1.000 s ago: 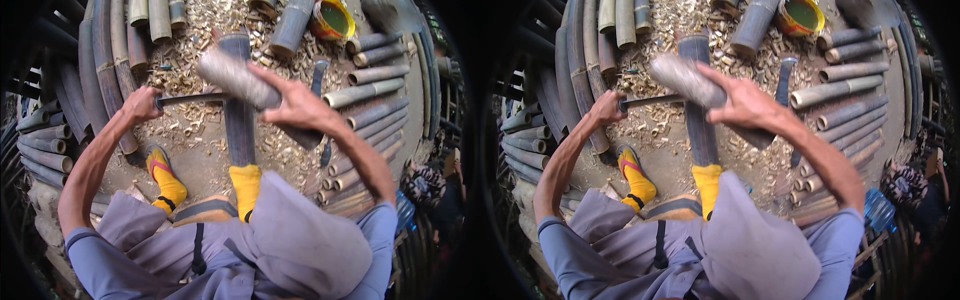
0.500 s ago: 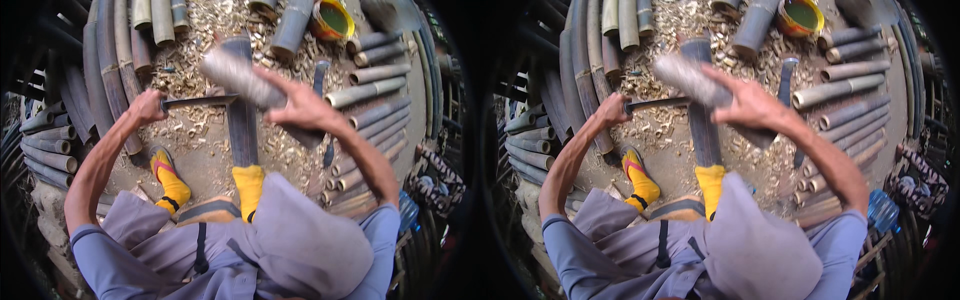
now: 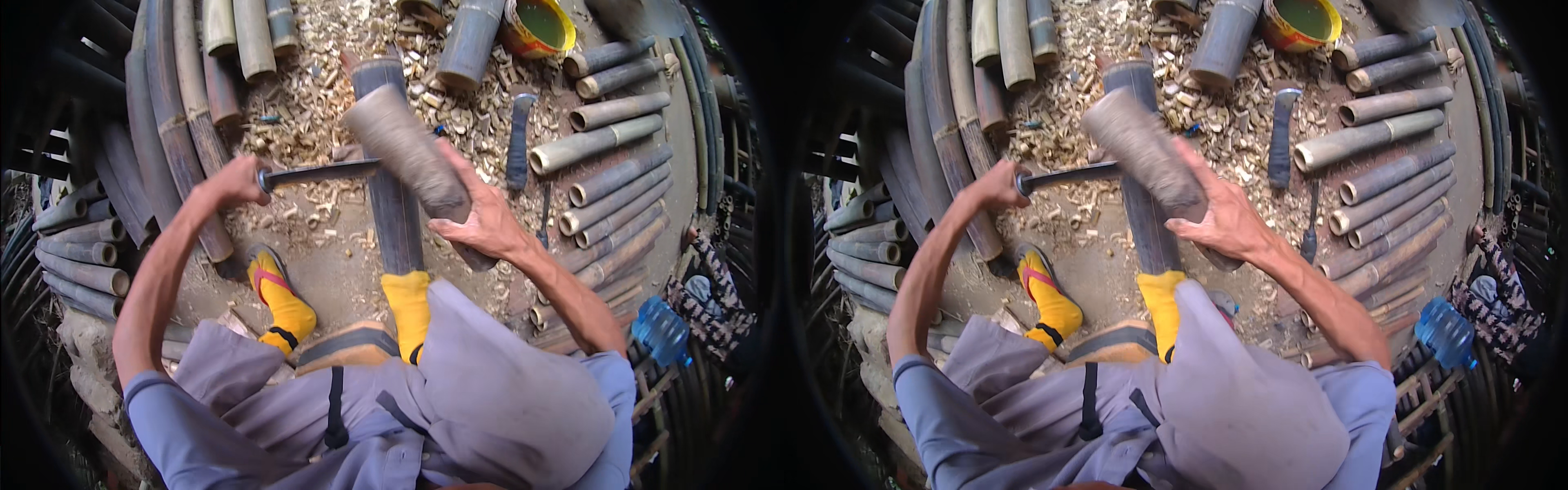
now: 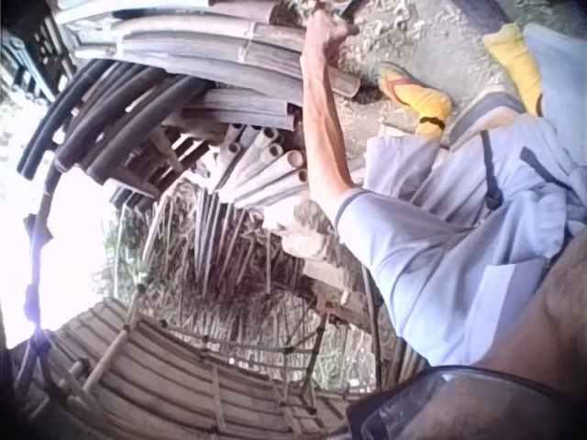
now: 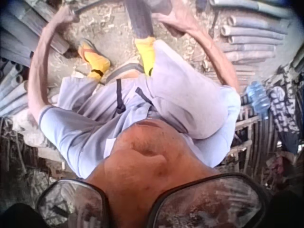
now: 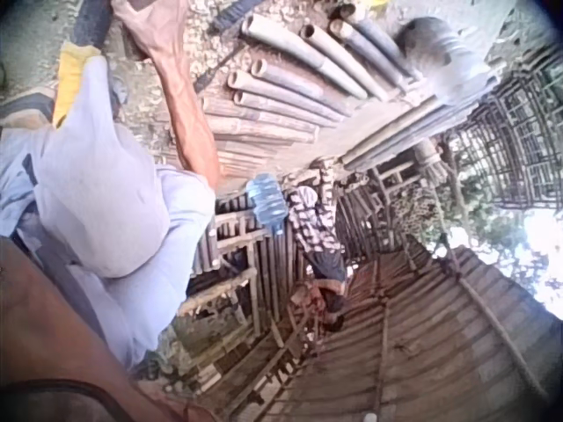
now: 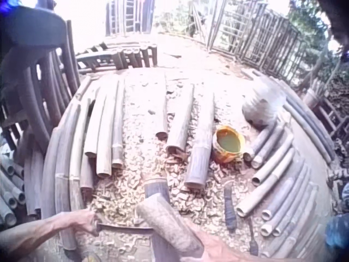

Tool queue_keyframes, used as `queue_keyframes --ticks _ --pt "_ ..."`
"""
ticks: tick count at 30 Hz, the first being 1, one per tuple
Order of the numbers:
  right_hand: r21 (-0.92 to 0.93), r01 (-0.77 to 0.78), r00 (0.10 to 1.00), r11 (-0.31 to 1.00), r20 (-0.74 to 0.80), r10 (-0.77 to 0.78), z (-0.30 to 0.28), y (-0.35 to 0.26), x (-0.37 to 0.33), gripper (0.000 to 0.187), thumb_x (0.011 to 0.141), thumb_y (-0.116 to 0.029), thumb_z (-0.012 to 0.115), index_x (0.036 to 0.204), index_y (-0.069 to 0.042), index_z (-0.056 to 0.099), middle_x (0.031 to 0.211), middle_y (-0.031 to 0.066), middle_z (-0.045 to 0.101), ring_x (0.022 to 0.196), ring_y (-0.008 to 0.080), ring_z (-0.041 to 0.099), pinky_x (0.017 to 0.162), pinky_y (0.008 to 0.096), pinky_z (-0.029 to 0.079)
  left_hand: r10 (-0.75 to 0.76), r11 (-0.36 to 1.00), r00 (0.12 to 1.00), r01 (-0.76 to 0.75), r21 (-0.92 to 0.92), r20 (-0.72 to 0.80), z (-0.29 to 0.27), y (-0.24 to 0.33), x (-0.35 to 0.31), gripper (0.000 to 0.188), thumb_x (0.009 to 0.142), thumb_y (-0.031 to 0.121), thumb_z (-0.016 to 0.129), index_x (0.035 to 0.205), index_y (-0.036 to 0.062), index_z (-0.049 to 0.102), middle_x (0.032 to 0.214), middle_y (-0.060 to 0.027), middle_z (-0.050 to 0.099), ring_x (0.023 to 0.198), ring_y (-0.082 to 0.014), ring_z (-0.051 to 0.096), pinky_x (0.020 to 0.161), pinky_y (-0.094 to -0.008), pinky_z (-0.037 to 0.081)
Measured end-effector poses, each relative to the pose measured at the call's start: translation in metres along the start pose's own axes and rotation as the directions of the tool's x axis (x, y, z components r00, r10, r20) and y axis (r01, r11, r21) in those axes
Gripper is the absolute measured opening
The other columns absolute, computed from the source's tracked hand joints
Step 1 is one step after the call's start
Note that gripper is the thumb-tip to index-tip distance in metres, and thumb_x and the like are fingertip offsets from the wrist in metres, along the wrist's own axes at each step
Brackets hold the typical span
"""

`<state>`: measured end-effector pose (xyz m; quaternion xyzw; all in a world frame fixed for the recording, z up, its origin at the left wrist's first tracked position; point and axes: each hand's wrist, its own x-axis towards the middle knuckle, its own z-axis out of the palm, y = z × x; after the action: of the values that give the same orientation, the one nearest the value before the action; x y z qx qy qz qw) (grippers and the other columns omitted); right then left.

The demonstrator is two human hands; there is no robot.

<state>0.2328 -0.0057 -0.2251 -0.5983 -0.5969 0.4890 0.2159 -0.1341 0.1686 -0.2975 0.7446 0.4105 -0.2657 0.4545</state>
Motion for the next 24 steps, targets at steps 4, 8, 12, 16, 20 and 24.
queue_keyframes --ticks 4,8,12,16,20,24 --pt "0.109 -0.250 0.935 0.962 -0.232 0.269 0.011 0.030 -0.044 0.095 0.066 -0.035 0.080 0.140 -0.002 0.032 0.130 0.0210 0.051 0.118 0.0305 0.052 0.101 0.0392 0.040 -0.087 0.995 0.996 0.088 -0.045 0.020 -0.003 0.010 0.000 0.030 0.056 0.018 0.072 0.076 -0.0014 0.062 0.064 -0.0093 0.063 0.058 -0.0205 0.060 0.057 -0.0360 0.048" --pt "0.174 -0.551 0.805 0.816 -0.146 0.575 0.033 0.082 -0.093 0.096 0.062 -0.033 0.079 0.137 0.000 0.028 0.122 0.0258 0.053 0.112 0.0350 0.054 0.097 0.0416 0.044 -0.183 0.982 0.975 0.176 -0.066 -0.122 0.048 0.000 -0.011 0.059 0.058 0.021 0.075 0.111 -0.0036 0.065 0.090 -0.0209 0.069 0.080 -0.0272 0.068 0.079 -0.0354 0.055" --pt "0.129 -0.614 0.756 0.778 -0.187 0.628 0.059 0.102 -0.120 0.098 0.061 -0.032 0.080 0.137 0.000 0.026 0.123 0.0268 0.052 0.113 0.0358 0.054 0.097 0.0421 0.043 -0.142 0.977 0.946 0.086 -0.195 -0.293 0.102 -0.008 -0.017 0.048 0.060 0.014 0.072 0.105 -0.0038 0.067 0.084 -0.0143 0.069 0.074 -0.0223 0.065 0.073 -0.0337 0.053" --pt "0.172 -0.573 0.753 0.801 -0.276 0.597 0.070 0.101 -0.127 0.093 0.062 -0.034 0.080 0.134 0.000 0.033 0.125 0.0263 0.052 0.115 0.0355 0.053 0.097 0.0417 0.043 -0.108 0.986 0.946 0.140 0.086 -0.305 0.009 0.022 -0.025 0.024 0.065 0.010 0.067 0.087 0.0009 0.067 0.069 -0.0085 0.066 0.060 -0.0192 0.062 0.060 -0.0345 0.054" --pt "0.164 -0.594 0.761 0.788 -0.203 0.616 0.058 0.100 -0.119 0.081 0.063 -0.034 0.079 0.125 0.001 0.042 0.114 0.0234 0.058 0.105 0.0337 0.058 0.092 0.0409 0.045 0.026 0.991 0.722 0.070 0.111 -0.691 0.037 0.030 -0.035 0.019 0.072 0.010 0.066 0.086 0.0047 0.055 0.067 -0.0128 0.060 0.059 -0.0289 0.061 0.057 -0.0422 0.049" --pt "0.107 -0.621 0.752 0.776 -0.197 0.629 0.054 0.106 -0.127 0.073 0.062 -0.030 0.078 0.118 0.000 0.044 0.106 0.0220 0.059 0.098 0.0326 0.059 0.086 0.0405 0.046 0.368 0.907 0.654 -0.095 0.410 -0.661 0.071 0.037 -0.047 0.031 0.066 0.011 0.071 0.087 0.0051 0.051 0.079 -0.0114 0.056 0.071 -0.0278 0.059 0.063 -0.0404 0.049"
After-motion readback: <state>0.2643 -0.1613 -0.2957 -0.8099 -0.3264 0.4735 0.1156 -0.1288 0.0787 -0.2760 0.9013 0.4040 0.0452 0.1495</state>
